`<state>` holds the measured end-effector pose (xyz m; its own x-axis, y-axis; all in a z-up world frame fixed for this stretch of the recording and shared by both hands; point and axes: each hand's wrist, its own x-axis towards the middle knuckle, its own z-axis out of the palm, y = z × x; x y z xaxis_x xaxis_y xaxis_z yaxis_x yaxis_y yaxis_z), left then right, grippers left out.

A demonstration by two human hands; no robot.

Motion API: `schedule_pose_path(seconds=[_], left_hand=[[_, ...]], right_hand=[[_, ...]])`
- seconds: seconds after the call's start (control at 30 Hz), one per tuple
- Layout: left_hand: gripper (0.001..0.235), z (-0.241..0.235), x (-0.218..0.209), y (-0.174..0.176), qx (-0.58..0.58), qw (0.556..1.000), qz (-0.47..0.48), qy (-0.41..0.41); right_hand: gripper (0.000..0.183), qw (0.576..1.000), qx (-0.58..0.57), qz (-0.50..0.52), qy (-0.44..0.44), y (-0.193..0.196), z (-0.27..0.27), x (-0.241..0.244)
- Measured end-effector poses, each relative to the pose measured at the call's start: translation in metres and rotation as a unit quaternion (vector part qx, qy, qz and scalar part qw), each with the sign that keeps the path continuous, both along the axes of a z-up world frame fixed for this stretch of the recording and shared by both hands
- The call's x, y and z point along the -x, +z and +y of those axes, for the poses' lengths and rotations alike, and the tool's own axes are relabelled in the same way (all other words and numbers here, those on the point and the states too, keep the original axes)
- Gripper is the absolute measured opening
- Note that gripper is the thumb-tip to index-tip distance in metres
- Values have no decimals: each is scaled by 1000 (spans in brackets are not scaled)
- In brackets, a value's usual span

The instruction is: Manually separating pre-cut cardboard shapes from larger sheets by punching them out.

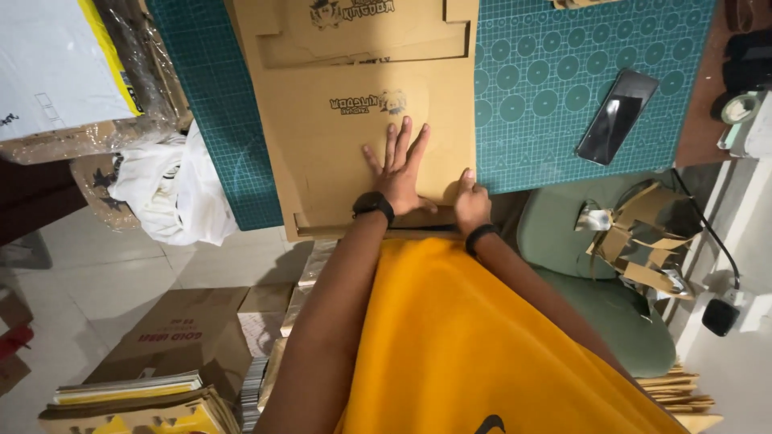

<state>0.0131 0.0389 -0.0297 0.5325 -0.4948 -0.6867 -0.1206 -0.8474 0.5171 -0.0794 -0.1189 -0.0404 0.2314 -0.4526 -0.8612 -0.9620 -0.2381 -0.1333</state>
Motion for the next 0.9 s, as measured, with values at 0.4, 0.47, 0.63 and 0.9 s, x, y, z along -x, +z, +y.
schedule_pose_path(seconds=[0.4, 0.47, 0.63, 0.9], left_hand=[[153, -7, 1, 7, -37, 998, -45, 1], [156, -2, 0, 7, 6, 1000, -6, 19], [126, -8, 2, 3, 6, 998, -36, 60], [86, -16, 21, -65, 20, 970, -208, 124]], right_hand=[[59, 962, -123, -62, -235, -8, -18, -6], [50, 948, -188, -63, -249, -5, -19, -6], [55, 972, -164, -79, -152, 21, -11, -40], [62, 964, 44, -124, 230, 20, 16, -49]])
